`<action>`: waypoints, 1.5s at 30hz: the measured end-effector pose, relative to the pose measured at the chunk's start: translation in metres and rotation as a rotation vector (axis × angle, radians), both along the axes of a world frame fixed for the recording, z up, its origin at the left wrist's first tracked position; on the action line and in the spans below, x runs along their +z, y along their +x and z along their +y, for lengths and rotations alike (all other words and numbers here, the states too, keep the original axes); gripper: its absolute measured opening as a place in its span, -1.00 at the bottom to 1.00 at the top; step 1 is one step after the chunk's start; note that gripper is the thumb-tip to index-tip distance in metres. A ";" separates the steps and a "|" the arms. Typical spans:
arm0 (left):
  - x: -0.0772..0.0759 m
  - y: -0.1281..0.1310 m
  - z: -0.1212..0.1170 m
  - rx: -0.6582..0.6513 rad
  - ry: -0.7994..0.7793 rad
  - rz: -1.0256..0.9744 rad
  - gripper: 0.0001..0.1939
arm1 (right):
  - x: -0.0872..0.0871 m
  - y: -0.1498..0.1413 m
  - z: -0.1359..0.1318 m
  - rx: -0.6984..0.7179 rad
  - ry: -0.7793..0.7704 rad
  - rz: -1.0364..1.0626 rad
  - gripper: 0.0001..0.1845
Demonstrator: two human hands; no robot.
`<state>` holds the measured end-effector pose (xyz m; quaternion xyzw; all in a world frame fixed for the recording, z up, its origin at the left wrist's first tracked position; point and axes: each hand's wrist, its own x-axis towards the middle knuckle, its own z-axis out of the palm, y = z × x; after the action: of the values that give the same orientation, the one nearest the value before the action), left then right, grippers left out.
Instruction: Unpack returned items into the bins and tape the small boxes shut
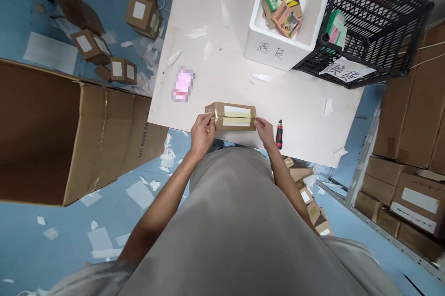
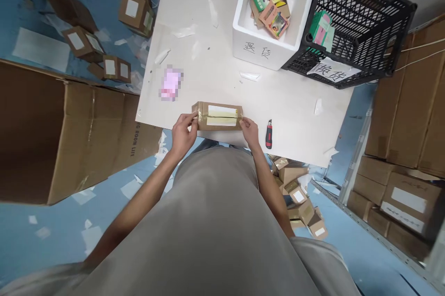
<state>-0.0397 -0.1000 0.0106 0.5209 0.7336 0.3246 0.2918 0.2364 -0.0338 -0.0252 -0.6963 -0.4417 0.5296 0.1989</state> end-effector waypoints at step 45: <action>-0.036 0.030 0.032 -0.505 0.075 0.104 -0.62 | 0.065 -0.001 -0.009 0.296 0.123 -0.717 -0.28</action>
<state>-0.0092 -0.0676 -0.0253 0.7141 0.5817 0.2411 0.3060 0.2352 -0.0426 0.0394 -0.7526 -0.6097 0.2485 -0.0053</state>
